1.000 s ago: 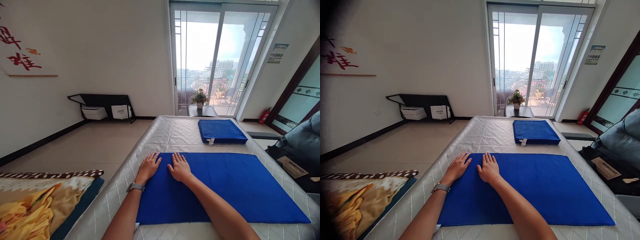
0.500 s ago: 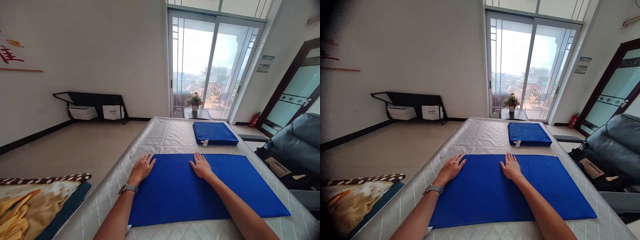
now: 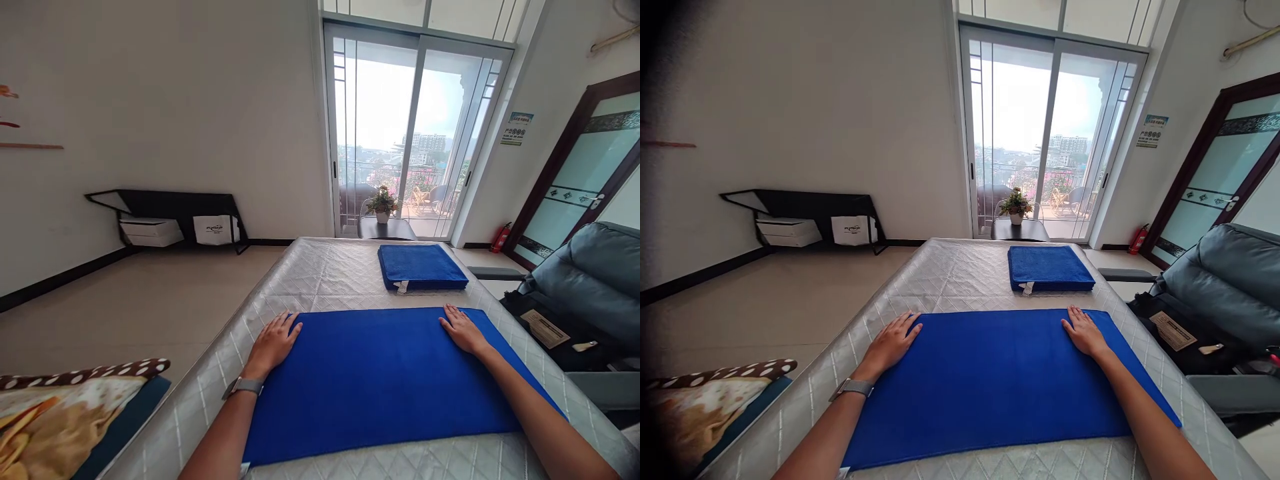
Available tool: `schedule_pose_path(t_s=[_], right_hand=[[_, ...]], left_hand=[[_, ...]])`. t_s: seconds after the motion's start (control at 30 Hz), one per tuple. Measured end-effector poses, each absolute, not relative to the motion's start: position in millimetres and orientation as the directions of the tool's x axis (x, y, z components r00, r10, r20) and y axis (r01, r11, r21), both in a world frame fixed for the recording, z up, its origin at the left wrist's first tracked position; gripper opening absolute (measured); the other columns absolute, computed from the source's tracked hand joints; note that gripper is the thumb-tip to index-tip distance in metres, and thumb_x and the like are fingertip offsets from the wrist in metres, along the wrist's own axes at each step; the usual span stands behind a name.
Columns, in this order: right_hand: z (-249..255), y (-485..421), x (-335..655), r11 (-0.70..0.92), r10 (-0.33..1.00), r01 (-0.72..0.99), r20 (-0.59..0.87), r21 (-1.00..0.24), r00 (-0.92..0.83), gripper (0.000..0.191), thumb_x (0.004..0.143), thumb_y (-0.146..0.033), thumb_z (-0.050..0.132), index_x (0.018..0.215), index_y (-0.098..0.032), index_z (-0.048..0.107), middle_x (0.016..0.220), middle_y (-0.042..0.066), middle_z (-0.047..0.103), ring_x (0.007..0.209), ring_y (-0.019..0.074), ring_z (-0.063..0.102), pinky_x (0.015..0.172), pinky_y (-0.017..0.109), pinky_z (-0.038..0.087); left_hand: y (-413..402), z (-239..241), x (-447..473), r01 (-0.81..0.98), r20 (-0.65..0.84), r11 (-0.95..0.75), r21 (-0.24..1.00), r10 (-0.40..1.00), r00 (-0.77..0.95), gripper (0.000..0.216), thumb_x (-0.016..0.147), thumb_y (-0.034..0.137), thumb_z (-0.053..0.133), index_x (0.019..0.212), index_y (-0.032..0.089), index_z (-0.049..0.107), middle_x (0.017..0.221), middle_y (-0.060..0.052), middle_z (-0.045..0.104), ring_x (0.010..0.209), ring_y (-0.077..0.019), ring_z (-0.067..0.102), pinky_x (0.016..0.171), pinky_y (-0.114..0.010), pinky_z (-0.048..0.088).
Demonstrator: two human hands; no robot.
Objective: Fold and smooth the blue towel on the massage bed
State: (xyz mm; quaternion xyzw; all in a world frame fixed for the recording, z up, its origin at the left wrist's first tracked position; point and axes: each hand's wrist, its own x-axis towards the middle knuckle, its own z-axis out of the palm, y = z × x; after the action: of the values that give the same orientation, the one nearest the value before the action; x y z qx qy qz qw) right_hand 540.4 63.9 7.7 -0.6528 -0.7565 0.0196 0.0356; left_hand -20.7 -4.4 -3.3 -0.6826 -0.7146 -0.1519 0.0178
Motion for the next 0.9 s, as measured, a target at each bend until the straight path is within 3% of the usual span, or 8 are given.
schedule_pose_path(t_s=[0.3,0.9], right_hand=[[-6,75,630,0.029,0.997,0.996,0.068,-0.086,-0.023,0.074,0.101,-0.052,0.017,0.158,-0.007,0.032,0.165,0.013,0.030,0.154,0.0231,0.022,0.126,0.041,0.018],[-10,74,632,0.031,0.996,0.994,0.090,-0.100,-0.022,0.076,0.100,-0.054,0.017,0.158,-0.008,0.032,0.165,0.013,0.031,0.154,0.0231,0.023,0.126,0.042,0.017]], left_hand=[[-3,-4,-22,0.982,0.215,0.030,0.188,0.974,-0.071,0.058,0.103,0.048,0.030,0.149,0.020,0.049,0.156,-0.011,0.048,0.146,-0.0270,0.041,0.121,-0.047,0.030],[0,-7,-26,0.986,0.183,0.029,0.164,0.981,-0.060,0.061,0.102,0.051,0.027,0.150,0.019,0.048,0.157,-0.011,0.047,0.146,-0.0273,0.041,0.121,-0.045,0.030]])
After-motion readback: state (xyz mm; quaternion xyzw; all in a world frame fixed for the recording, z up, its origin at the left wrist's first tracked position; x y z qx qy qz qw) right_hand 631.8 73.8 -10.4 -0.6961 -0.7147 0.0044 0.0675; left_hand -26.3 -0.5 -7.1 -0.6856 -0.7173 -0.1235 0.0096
